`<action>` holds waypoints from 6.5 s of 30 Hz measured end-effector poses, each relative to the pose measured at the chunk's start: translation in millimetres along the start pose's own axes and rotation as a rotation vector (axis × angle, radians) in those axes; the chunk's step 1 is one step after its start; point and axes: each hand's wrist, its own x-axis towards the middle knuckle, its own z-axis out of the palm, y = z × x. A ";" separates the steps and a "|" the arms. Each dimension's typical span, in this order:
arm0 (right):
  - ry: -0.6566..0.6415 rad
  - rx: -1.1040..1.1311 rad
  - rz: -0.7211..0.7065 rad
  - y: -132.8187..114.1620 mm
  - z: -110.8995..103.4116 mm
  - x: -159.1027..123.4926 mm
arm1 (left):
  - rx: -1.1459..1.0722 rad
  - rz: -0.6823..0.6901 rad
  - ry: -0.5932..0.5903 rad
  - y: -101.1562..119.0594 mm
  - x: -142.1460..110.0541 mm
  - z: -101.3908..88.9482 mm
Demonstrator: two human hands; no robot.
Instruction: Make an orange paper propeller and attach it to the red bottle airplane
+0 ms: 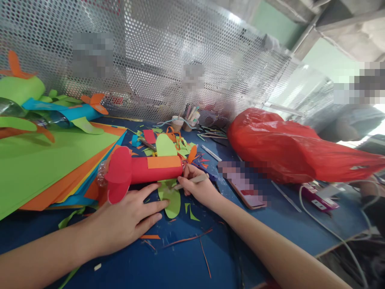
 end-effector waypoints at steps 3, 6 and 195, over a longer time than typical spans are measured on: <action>-0.002 -0.005 0.005 -0.3 -0.1 -0.2 | -0.010 0.008 0.033 -0.9 -0.5 1.7; -0.004 -0.003 0.009 0.0 0.2 -0.3 | -0.004 0.010 0.018 -1.2 -0.1 2.1; 0.092 0.169 0.001 -8.5 -4.2 -1.7 | 0.072 0.080 0.070 -3.7 1.2 3.5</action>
